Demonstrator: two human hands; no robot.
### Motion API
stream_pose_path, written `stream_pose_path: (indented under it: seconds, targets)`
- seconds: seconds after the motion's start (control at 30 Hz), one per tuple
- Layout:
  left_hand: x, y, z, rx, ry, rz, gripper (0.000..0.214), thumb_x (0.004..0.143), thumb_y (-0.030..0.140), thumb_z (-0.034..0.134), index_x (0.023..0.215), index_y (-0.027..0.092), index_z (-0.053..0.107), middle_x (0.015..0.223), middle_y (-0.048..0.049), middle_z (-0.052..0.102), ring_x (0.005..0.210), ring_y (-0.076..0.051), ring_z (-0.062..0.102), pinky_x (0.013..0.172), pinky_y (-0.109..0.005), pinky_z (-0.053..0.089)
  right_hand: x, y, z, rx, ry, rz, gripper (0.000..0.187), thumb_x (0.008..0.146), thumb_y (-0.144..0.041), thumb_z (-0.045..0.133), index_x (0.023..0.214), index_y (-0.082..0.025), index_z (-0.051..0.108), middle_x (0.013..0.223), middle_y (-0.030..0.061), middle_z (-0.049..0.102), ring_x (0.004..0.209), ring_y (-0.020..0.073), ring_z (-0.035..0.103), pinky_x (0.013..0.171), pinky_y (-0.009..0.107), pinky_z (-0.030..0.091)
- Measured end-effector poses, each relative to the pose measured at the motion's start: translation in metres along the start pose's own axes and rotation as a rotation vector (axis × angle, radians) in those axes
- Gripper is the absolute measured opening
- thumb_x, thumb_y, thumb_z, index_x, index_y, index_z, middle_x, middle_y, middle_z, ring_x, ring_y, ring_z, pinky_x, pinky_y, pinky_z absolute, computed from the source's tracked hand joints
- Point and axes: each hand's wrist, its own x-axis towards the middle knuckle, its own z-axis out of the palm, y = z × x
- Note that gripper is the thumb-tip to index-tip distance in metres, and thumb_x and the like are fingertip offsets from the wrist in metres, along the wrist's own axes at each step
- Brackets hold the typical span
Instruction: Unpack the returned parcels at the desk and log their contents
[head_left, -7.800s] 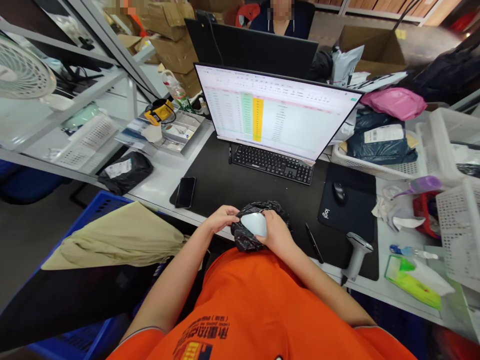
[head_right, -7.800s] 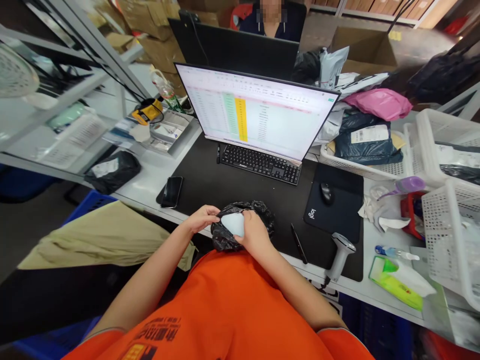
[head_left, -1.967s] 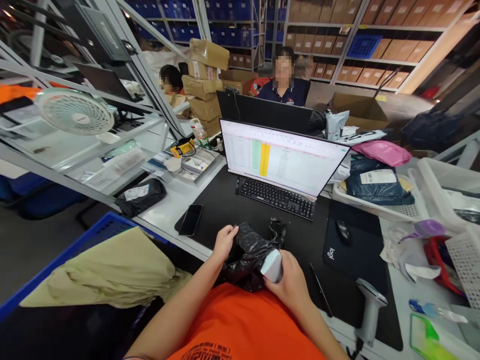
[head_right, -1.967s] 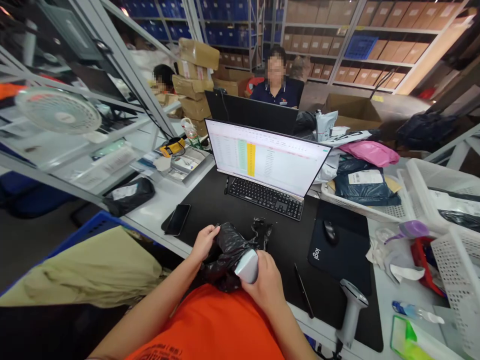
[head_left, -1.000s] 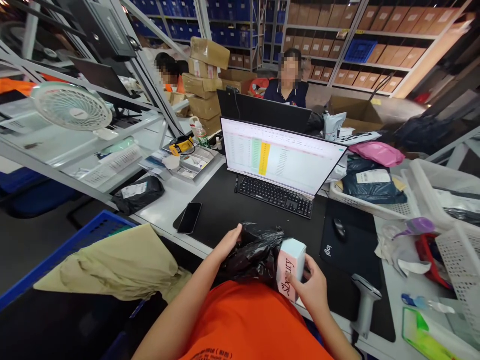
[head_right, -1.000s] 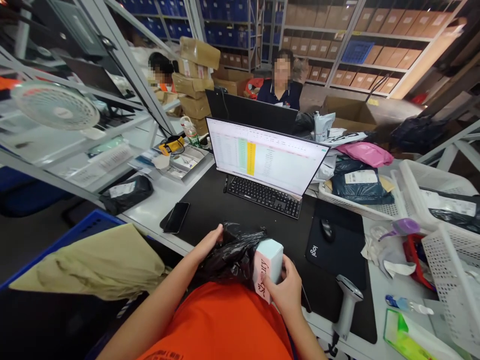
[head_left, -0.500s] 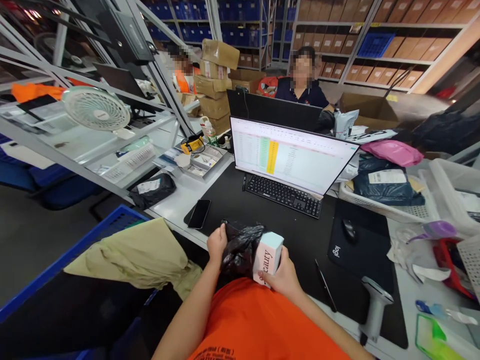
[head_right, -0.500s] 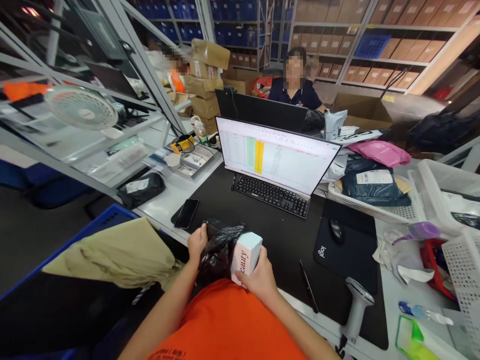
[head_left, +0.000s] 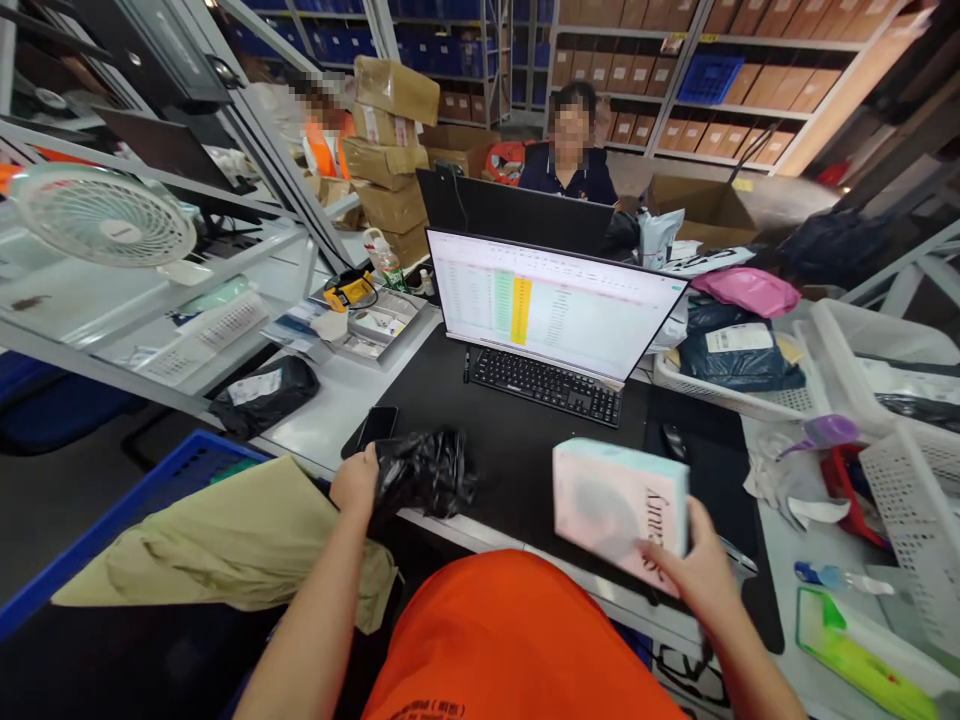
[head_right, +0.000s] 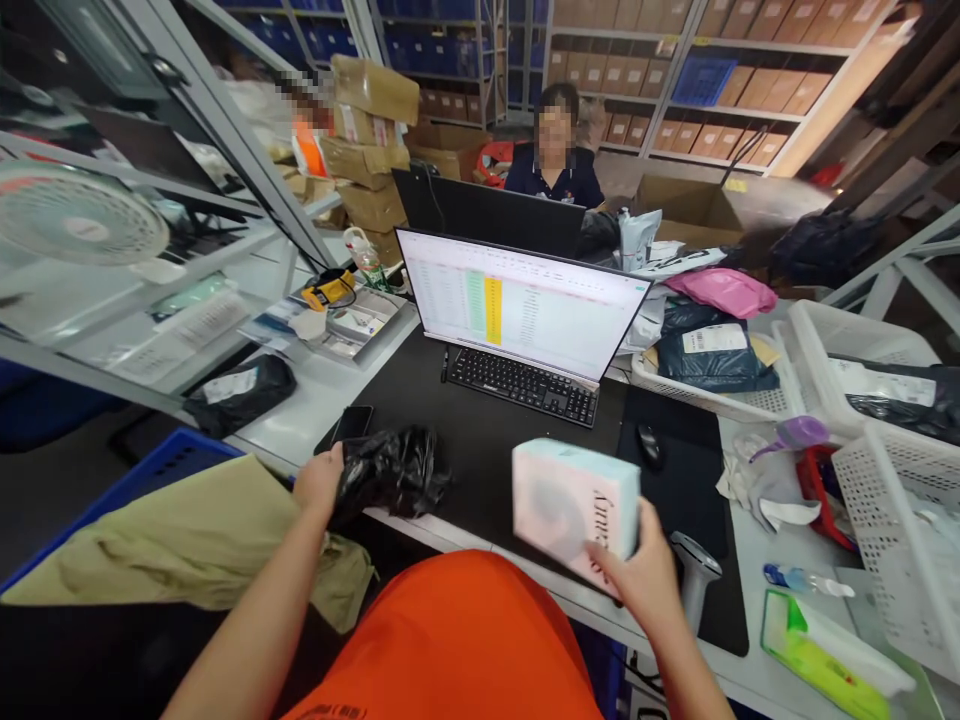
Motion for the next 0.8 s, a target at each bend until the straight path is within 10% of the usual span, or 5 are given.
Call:
stream_pose_path:
  seconds: [0.13, 0.23, 0.33, 0.5, 0.8]
  targets:
    - [-0.018, 0.021, 0.022, -0.024, -0.086, 0.124, 0.046, 0.093, 0.052, 0.046, 0.093, 0.014, 0.071, 0.092, -0.0220, 0.073, 0.093, -0.037, 0.067, 0.078, -0.041, 0.047, 0.009, 0.000, -0.008, -0.221, 0.355, -0.361, 0.068, 0.069, -0.045, 0.074, 0.130, -0.022, 0.055, 0.127, 0.0148, 0.066, 0.114, 0.0363, 0.062, 0.096, 0.052, 0.050]
    - [-0.049, 0.053, 0.047, -0.227, -0.074, 0.315, 0.049, 0.089, 0.053, 0.054, 0.120, 0.015, 0.062, 0.112, -0.0188, 0.070, 0.108, -0.033, 0.064, 0.091, -0.040, 0.048, 0.009, -0.007, 0.033, -0.277, 0.196, -0.792, 0.034, 0.082, -0.027, 0.065, 0.115, -0.032, 0.067, 0.121, 0.0049, 0.072, 0.119, 0.0289, 0.063, 0.108, 0.052, 0.042]
    - [-0.075, 0.069, 0.052, -0.632, -0.129, 0.465, 0.051, 0.092, 0.059, 0.045, 0.106, 0.016, 0.067, 0.120, -0.0184, 0.067, 0.118, -0.031, 0.060, 0.104, -0.041, 0.044, 0.010, -0.008, 0.077, -0.317, -0.078, -0.940, 0.030, 0.089, -0.022, 0.061, 0.109, -0.042, 0.070, 0.114, -0.0038, 0.076, 0.111, 0.0222, 0.067, 0.107, 0.050, 0.045]
    - [-0.104, 0.064, 0.050, -1.027, -0.743, 0.112, 0.067, 0.080, 0.068, 0.063, 0.120, 0.015, 0.064, 0.122, -0.0174, 0.068, 0.104, -0.028, 0.068, 0.090, -0.040, 0.053, 0.012, 0.004, 0.110, -0.244, -0.327, -0.964, 0.033, 0.092, -0.019, 0.063, 0.115, -0.042, 0.068, 0.115, -0.0051, 0.075, 0.109, 0.0154, 0.069, 0.107, 0.041, 0.049]
    - [-0.130, 0.075, 0.084, -0.981, -1.155, -0.207, 0.059, 0.065, 0.058, 0.083, 0.097, 0.011, 0.074, 0.106, -0.0181, 0.076, 0.103, -0.033, 0.070, 0.089, -0.040, 0.053, 0.001, 0.044, 0.119, -0.141, -0.232, -1.083, 0.034, 0.092, -0.009, 0.053, 0.109, -0.036, 0.064, 0.119, -0.0025, 0.073, 0.115, 0.0146, 0.066, 0.107, 0.043, 0.048]
